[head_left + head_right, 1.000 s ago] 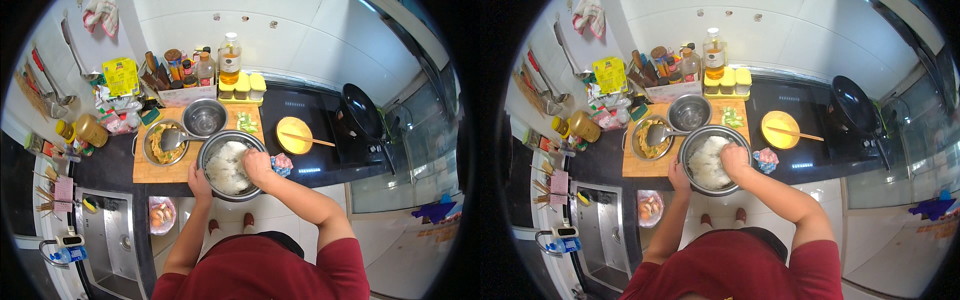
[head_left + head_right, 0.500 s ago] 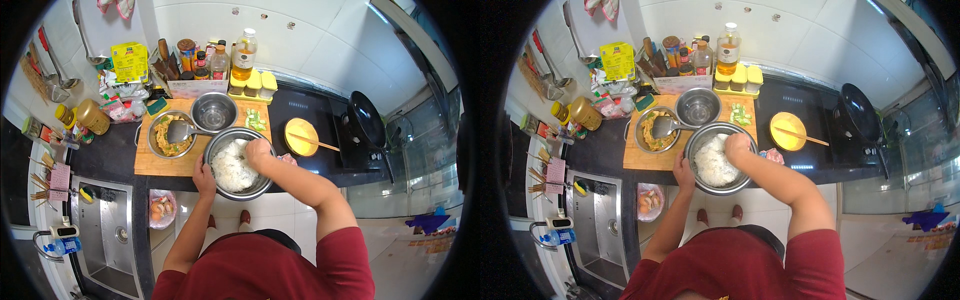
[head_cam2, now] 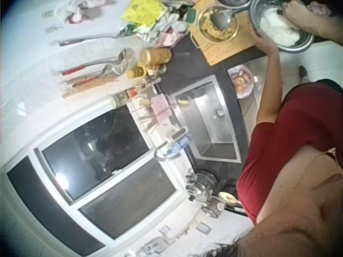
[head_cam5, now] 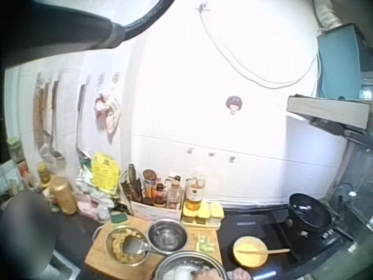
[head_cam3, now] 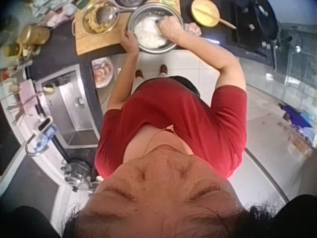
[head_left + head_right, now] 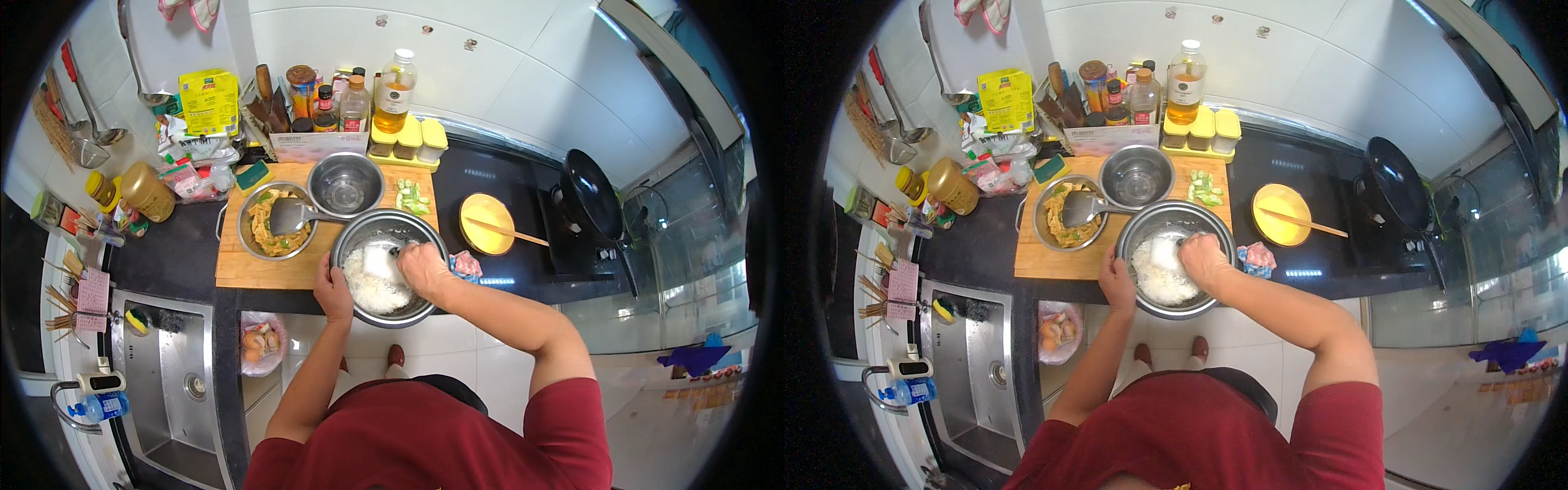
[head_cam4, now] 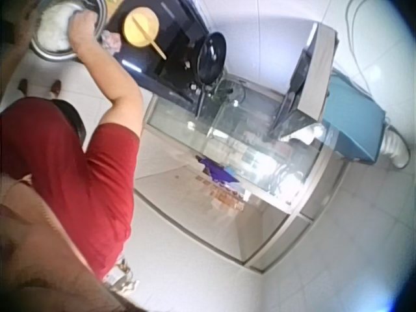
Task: The person whisks eggs in a bowl, pours oil into a wok, and scoops rice from a rice cooker. They then pour the beaten eggs into the hot wok and scramble them with chopsticks before adding the rice to the pan.
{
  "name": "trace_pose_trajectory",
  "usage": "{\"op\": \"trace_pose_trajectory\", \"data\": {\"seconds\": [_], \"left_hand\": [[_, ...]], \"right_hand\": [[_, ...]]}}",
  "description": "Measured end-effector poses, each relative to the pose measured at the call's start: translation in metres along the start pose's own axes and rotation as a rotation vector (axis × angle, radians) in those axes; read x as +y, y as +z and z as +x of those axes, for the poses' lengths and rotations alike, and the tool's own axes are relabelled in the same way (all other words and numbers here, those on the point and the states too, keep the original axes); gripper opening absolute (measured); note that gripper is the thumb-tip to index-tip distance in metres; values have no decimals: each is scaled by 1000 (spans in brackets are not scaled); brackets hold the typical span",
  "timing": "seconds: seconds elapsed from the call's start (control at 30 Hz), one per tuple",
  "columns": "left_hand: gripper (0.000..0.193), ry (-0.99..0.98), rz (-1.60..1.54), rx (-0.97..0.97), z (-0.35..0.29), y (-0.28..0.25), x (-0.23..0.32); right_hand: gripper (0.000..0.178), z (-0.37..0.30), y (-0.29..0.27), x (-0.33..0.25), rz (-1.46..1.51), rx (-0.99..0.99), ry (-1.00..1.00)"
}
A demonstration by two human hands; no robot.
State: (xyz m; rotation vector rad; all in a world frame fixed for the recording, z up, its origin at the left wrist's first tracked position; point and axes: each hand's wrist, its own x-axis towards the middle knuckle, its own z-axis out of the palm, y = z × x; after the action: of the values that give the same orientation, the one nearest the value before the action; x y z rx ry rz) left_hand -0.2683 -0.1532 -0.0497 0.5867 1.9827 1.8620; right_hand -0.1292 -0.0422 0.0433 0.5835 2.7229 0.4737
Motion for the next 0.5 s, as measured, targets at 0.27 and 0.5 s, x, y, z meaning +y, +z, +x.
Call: {"op": "trace_pose_trajectory", "data": {"seconds": [0.27, 0.5], "left_hand": [[35, 116, -49, -6, 8, -1, -7], [33, -10, -67, -45, 5, 1, 2]], "right_hand": [[17, -9, -27, 45, 194, -93, 137], [16, 25, 35, 13, -65, -300, 3]]}}
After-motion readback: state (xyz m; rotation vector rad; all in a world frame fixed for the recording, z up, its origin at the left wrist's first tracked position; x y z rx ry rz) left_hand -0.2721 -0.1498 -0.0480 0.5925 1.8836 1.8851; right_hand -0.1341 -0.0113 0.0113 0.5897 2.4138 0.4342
